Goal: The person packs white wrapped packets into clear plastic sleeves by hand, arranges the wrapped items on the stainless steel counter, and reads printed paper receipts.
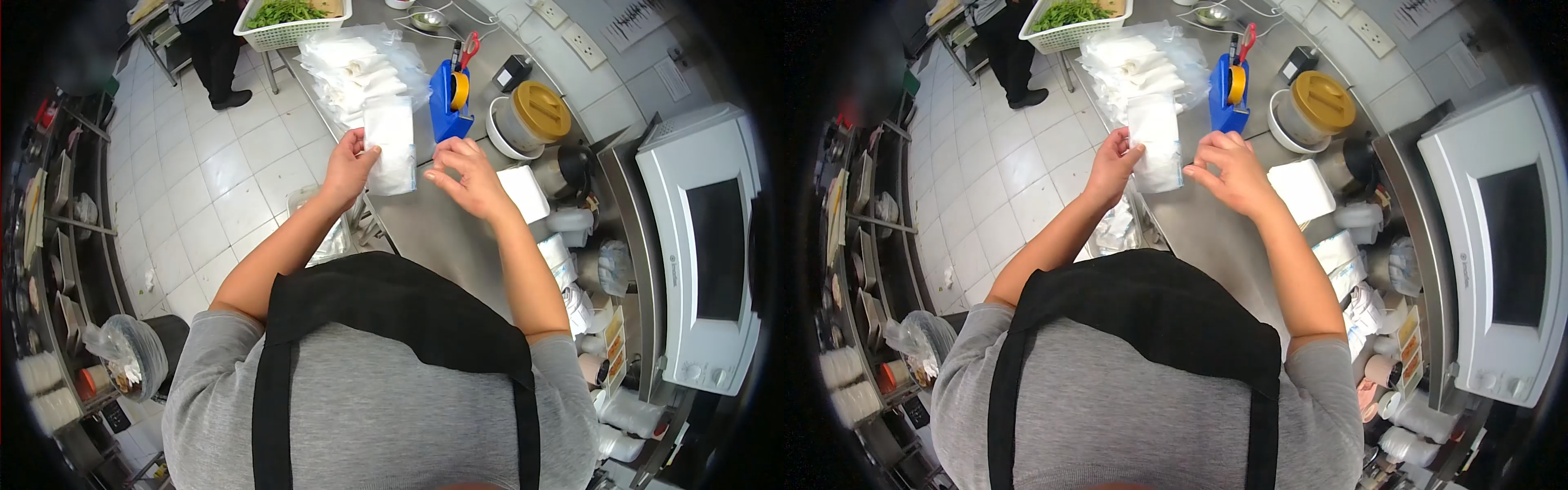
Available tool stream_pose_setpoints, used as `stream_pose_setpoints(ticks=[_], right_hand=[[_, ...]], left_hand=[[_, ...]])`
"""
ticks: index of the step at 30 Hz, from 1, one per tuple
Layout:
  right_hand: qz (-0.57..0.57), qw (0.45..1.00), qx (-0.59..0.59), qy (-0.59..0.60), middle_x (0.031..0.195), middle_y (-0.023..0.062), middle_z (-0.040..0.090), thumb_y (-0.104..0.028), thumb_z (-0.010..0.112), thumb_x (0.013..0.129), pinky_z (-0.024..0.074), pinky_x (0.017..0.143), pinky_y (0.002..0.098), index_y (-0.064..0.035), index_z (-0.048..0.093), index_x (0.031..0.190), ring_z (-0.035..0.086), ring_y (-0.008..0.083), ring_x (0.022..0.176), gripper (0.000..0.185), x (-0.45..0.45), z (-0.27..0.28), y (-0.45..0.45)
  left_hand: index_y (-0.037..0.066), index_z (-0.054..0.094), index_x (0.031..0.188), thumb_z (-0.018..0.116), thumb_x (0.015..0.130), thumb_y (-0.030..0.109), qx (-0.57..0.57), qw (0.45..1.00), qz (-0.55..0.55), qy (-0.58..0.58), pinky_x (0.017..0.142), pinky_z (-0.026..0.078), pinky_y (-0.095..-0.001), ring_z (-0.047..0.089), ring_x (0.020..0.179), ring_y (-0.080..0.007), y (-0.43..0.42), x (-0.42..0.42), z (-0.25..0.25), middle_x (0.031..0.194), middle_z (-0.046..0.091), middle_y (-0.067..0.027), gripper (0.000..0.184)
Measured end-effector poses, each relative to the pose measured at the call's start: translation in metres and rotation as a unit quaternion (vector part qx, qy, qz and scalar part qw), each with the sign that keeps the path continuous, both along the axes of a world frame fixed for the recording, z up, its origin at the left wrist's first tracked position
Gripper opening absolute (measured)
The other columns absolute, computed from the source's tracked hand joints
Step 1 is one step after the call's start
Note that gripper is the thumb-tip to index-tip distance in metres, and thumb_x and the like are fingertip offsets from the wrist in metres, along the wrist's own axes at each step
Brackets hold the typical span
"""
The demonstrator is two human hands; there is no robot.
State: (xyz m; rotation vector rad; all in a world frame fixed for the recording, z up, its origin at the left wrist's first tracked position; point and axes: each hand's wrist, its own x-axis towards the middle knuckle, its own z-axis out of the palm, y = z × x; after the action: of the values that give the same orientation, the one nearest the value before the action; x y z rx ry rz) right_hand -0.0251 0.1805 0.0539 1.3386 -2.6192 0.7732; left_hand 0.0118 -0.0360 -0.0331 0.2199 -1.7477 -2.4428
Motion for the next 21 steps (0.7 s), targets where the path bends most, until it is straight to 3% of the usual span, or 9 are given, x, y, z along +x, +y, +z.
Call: stream_pose_setpoints(ticks=[6, 12, 15, 16, 19, 20, 21], right_hand=[[-0.07, 0.987, 0.081, 0.116, 0.087, -0.0003, 0.056, -0.04, 0.07, 0.079, 0.0346, 0.079, 0.0376, -0.0114, 0.061, 0.072, 0.05, 0.023, 0.087, 0.031, 0.008, 0.005, 0.002], [-0.201, 0.962, 0.18, 0.042, 0.095, 0.0049, 0.061, -0.057, 0.076, 0.064, 0.0387, 0.084, 0.0382, -0.0078, 0.067, 0.089, 0.054, 0.0238, 0.096, 0.056, 0.008, -0.006, 0.008], [-0.224, 0.971, 0.064, -0.059, 0.098, 0.008, 0.062, -0.059, 0.077, 0.062, 0.0437, 0.079, 0.0404, -0.0052, 0.067, 0.098, 0.057, 0.0252, 0.093, 0.066, 0.012, -0.006, 0.03], [-0.238, 0.971, -0.013, -0.033, 0.091, 0.0078, 0.062, -0.055, 0.077, 0.066, 0.0424, 0.08, 0.0407, -0.0055, 0.065, 0.097, 0.057, 0.0256, 0.09, 0.06, 0.019, -0.008, 0.036], [-0.312, 0.933, -0.162, 0.076, 0.09, 0.0079, 0.063, -0.033, 0.078, 0.073, 0.0459, 0.077, 0.0341, -0.0051, 0.067, 0.096, 0.059, 0.0242, 0.086, 0.038, 0.043, -0.009, 0.046], [-0.318, 0.922, -0.213, 0.059, 0.089, 0.0079, 0.065, -0.016, 0.076, 0.076, 0.0472, 0.073, 0.0314, -0.0052, 0.068, 0.095, 0.059, 0.0231, 0.08, 0.023, 0.057, -0.012, 0.044], [-0.314, 0.917, -0.242, 0.038, 0.089, 0.008, 0.065, -0.016, 0.075, 0.077, 0.0472, 0.071, 0.0316, -0.0052, 0.069, 0.095, 0.058, 0.0226, 0.078, 0.022, 0.068, -0.015, 0.038]], left_hand=[[-0.001, 0.046, 0.122, 0.057, 0.09, 0.004, -0.012, 0.998, -0.032, 0.049, 0.081, 0.046, -0.0245, 0.058, 0.092, -0.0107, 0.028, 0.008, 0.019, 0.108, 0.061, -0.0088, 0.034], [-0.002, 0.045, 0.122, 0.056, 0.09, 0.004, 0.041, 0.99, -0.119, 0.067, 0.088, 0.046, -0.028, 0.058, 0.098, -0.0123, 0.043, 0.01, 0.022, 0.11, 0.061, -0.0098, 0.034], [-0.002, 0.043, 0.122, 0.054, 0.091, 0.003, 0.081, 0.99, -0.103, 0.058, 0.088, 0.046, -0.0276, 0.058, 0.099, -0.0129, 0.049, 0.006, 0.022, 0.111, 0.06, -0.0106, 0.033], [-0.003, 0.042, 0.122, 0.054, 0.091, 0.002, 0.095, 0.989, -0.095, 0.055, 0.088, 0.046, -0.027, 0.057, 0.099, -0.0131, 0.051, 0.004, 0.021, 0.112, 0.059, -0.011, 0.033], [-0.003, 0.042, 0.12, 0.053, 0.092, 0.001, 0.12, 0.991, -0.059, 0.025, 0.091, 0.046, -0.0296, 0.059, 0.1, -0.0152, 0.057, -0.002, 0.019, 0.111, 0.061, -0.0118, 0.031], [-0.003, 0.042, 0.12, 0.053, 0.092, 0.001, 0.127, 0.99, -0.061, 0.02, 0.091, 0.046, -0.0297, 0.059, 0.101, -0.0154, 0.06, -0.003, 0.018, 0.112, 0.06, -0.0121, 0.031], [-0.003, 0.041, 0.12, 0.052, 0.092, 0.001, 0.132, 0.989, -0.064, 0.014, 0.092, 0.045, -0.0299, 0.059, 0.101, -0.0156, 0.063, -0.004, 0.017, 0.112, 0.06, -0.0123, 0.03]])
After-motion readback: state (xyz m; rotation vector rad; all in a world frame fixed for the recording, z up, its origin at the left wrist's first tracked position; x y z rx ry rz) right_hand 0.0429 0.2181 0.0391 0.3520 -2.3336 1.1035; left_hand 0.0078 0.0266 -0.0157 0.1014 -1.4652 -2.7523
